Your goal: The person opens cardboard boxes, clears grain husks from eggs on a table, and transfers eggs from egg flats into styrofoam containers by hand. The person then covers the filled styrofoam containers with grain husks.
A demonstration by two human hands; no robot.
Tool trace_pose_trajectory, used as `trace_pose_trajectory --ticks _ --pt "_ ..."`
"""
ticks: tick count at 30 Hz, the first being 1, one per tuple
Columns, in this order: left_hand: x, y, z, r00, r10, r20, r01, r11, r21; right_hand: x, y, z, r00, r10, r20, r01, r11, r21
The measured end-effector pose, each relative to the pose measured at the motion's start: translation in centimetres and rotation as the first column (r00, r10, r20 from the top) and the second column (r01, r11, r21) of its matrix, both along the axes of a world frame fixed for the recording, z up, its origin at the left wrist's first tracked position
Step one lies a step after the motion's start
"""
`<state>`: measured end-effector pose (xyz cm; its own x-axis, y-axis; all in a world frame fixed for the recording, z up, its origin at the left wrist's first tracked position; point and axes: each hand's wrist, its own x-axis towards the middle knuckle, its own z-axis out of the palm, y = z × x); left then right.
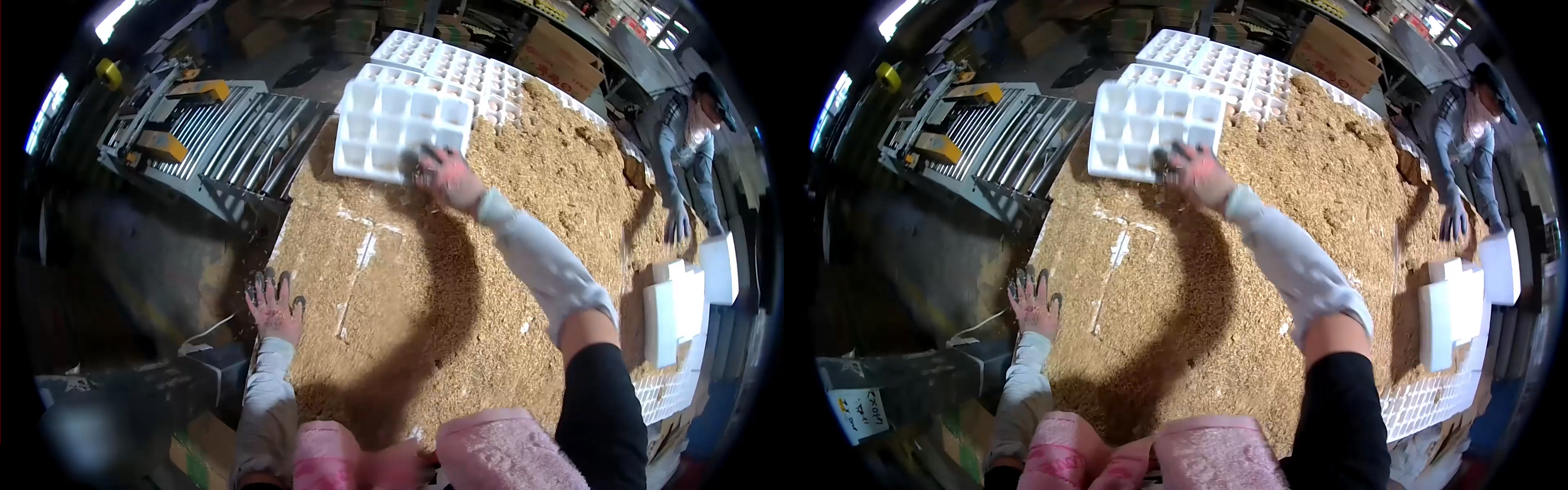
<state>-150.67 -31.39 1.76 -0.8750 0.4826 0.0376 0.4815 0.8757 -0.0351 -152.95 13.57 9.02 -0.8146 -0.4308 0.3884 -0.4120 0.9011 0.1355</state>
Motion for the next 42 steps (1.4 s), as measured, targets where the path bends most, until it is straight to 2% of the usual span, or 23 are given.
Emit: trace_pose_trajectory --ticks 4,6,8,10,11,12,15,16,17,20,21,24,27,31,34,35,36,37,38,39,40,41,42 --pt "0.0 -0.1 -0.1 0.999 -0.018 -0.044 0.018 1.000 -0.005 -3.4 5.7 1.1 0.905 -0.421 -0.060 0.422 0.873 0.246" --pt "-0.2 0.1 -0.5 0.991 -0.060 -0.118 0.060 0.998 -0.001 -1.6 8.7 0.6 0.867 -0.481 -0.127 0.477 0.876 -0.065" --pt "-0.2 -0.3 -0.8 0.989 -0.065 -0.131 0.063 0.998 -0.018 0.8 11.2 -0.4 0.809 -0.587 -0.016 0.548 0.765 -0.338" --pt "-0.5 -0.4 -1.6 0.991 -0.023 -0.130 0.019 0.999 -0.034 3.7 13.0 -1.2 0.745 -0.657 0.118 0.662 0.704 -0.258" --pt "-1.0 -0.8 -2.7 0.991 -0.012 -0.135 0.007 0.999 -0.039 5.8 13.3 -1.1 0.838 -0.523 0.159 0.544 0.771 -0.332" --pt "-1.1 -1.4 -3.4 0.992 -0.013 -0.129 0.006 0.999 -0.054 7.8 12.8 -1.0 0.871 -0.420 0.257 0.481 0.835 -0.267" --pt "-1.4 -1.7 -4.1 0.966 -0.073 -0.246 0.052 0.995 -0.090 14.5 10.1 -0.9 0.900 -0.299 0.317 0.372 0.905 -0.204" --pt "-1.0 -0.8 -3.2 0.981 -0.001 -0.192 -0.043 0.973 -0.226 17.3 8.9 0.2 0.904 -0.267 0.334 0.330 0.932 -0.150" --pt "-0.1 0.2 -2.7 0.974 -0.085 -0.210 0.051 0.985 -0.163 20.5 7.8 0.7 0.903 -0.274 0.332 0.341 0.925 -0.166" --pt "7.7 5.8 -3.0 0.916 -0.385 -0.108 0.393 0.918 0.060 31.8 6.5 1.5 0.883 -0.280 0.377 0.342 0.934 -0.106" --pt "12.0 7.7 -2.8 0.876 -0.477 -0.063 0.481 0.864 0.148 35.7 5.8 2.2 0.868 -0.280 0.410 0.373 0.912 -0.168" --pt "23.7 14.2 2.3 0.774 -0.609 0.173 0.572 0.790 0.222 47.6 3.9 3.6 0.791 -0.384 0.476 0.442 0.897 -0.011" --pt "34.3 16.8 3.3 0.553 -0.805 0.213 0.687 0.585 0.431 57.5 1.8 4.9 0.833 -0.386 0.395 0.452 0.888 -0.084" --pt "46.2 19.4 3.9 0.582 -0.803 0.126 0.723 0.582 0.372 68.9 0.7 5.7 0.736 -0.533 0.416 0.582 0.813 0.013" --pt "53.6 23.3 2.1 0.600 -0.781 0.172 0.628 0.593 0.504 77.2 1.0 5.2 0.735 -0.586 0.340 0.626 0.780 -0.010" --pt "56.3 25.3 4.4 0.574 -0.775 0.263 0.663 0.629 0.406 79.8 0.8 5.2 0.719 -0.613 0.326 0.654 0.756 -0.020" --pt "59.2 27.6 4.9 0.600 -0.752 0.272 0.750 0.648 0.135 82.6 0.8 4.5 0.714 -0.652 0.253 0.681 0.731 -0.037" --pt "61.2 30.5 3.3 0.497 -0.759 0.421 0.808 0.582 0.094 85.0 0.7 4.7 0.676 -0.709 0.201 0.727 0.686 -0.030" --pt "64.0 33.7 4.1 0.586 -0.748 0.311 0.797 0.602 -0.054 87.3 0.5 5.6 0.597 -0.778 0.197 0.794 0.608 -0.003" --pt "66.3 36.1 -3.4 0.583 -0.811 -0.057 0.810 0.585 -0.039 89.4 0.5 5.6 0.513 -0.839 0.178 0.858 0.504 -0.097" --pt "67.9 39.9 -4.8 0.593 -0.801 -0.078 0.802 0.580 0.146 91.4 0.7 5.7 0.415 -0.896 0.161 0.907 0.392 -0.156" --pt "68.6 43.0 -0.5 0.446 -0.831 0.332 0.605 0.554 0.572 93.7 0.6 5.9 0.280 -0.939 0.201 0.956 0.253 -0.147" --pt "69.0 44.7 3.0 0.406 -0.849 0.338 0.652 0.529 0.544 95.0 1.3 6.3 0.284 -0.934 0.216 0.933 0.217 -0.288"
